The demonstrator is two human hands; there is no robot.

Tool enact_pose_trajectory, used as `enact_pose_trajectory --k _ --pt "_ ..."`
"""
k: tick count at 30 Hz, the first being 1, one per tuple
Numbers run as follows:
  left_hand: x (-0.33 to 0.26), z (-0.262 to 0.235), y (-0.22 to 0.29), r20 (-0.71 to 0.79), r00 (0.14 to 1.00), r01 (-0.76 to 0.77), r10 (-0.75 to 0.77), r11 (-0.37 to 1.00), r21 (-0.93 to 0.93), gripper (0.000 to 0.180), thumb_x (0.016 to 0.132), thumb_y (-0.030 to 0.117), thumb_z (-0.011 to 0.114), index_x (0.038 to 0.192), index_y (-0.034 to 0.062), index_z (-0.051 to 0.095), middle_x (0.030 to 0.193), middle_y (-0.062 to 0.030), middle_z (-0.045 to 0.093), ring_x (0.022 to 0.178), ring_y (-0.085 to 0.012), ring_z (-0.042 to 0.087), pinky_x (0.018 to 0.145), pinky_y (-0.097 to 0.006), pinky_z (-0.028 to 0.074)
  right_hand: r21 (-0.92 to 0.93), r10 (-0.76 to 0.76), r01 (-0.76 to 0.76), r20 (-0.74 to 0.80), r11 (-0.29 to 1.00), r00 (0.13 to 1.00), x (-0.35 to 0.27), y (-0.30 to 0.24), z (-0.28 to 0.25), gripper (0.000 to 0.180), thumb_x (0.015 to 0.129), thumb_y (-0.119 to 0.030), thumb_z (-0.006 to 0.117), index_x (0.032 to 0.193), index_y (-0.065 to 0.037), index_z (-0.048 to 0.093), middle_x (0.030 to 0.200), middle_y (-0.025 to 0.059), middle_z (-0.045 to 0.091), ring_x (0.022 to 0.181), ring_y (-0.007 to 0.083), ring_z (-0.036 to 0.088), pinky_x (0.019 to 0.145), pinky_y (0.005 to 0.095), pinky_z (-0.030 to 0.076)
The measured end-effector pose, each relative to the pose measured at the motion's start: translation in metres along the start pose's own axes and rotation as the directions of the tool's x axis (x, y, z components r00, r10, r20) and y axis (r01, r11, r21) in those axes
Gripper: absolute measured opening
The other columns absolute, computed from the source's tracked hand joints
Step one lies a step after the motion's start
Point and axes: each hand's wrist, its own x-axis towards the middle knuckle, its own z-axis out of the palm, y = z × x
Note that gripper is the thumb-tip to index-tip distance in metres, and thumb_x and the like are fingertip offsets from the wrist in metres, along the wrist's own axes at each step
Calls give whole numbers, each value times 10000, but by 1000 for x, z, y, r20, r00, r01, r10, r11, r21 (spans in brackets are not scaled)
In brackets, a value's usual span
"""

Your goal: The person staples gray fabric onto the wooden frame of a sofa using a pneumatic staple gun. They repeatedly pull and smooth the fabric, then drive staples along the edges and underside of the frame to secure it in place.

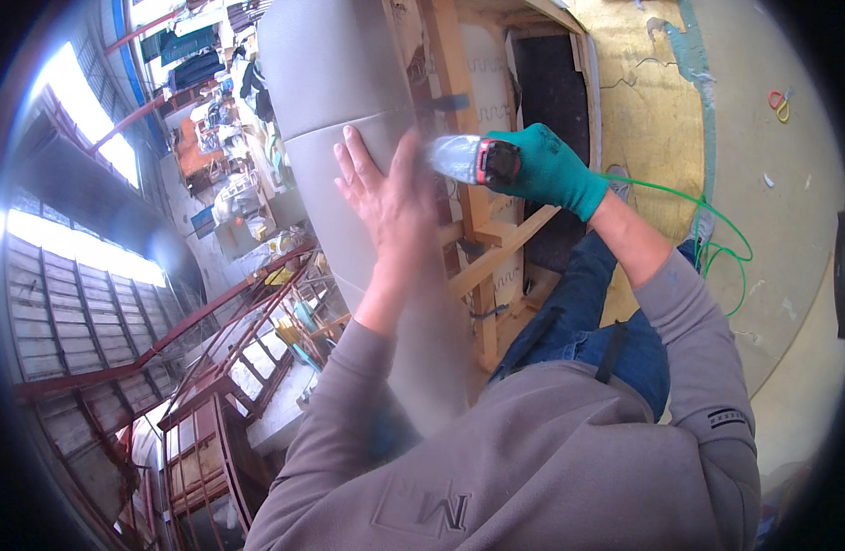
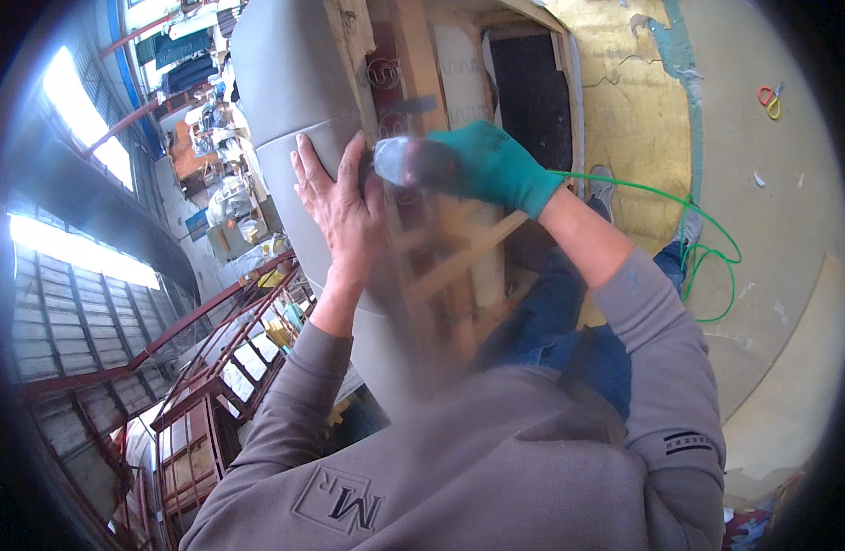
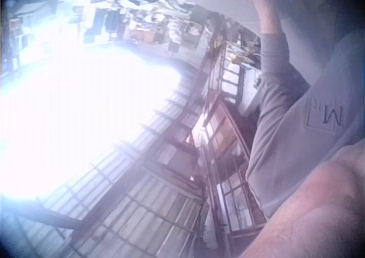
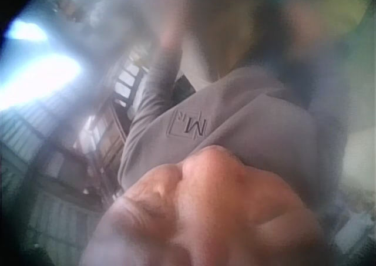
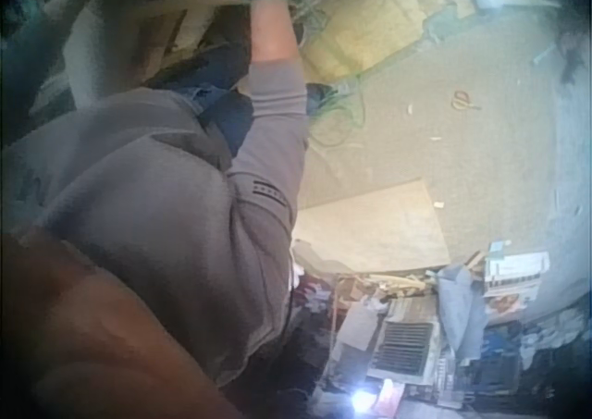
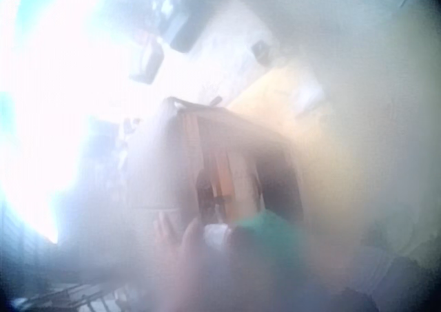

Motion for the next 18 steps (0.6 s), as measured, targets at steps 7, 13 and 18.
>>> enact_pose_trajectory --k 7,13,18 --pt "-58 -6 -34 28 999 -11 17 981 -195 584 1142 348 453 1692 151 478 1846 -198 189 1711 -433 118 1351 -608 74 132 186 -178 -51 975 981 -70 2 -7 415 898 -309 875 1221 -62 787 956 224 765 873 415 767 750 427 612" --pt "-71 -2 -34 65 998 0 5 996 -87 560 1133 294 532 1689 244 495 1857 -205 128 1703 -477 102 1329 -663 96 176 200 -188 -58 966 978 -86 -16 9 287 913 -280 842 1125 -93 788 935 209 758 849 414 750 740 415 590" --pt "-65 -10 -18 69 997 25 -18 994 -111 571 1085 193 577 1653 240 549 1842 -247 142 1692 -511 112 1316 -679 131 206 99 -95 -9 974 995 -68 -30 15 229 895 -254 846 1070 -122 777 918 169 767 835 393 749 726 422 579"
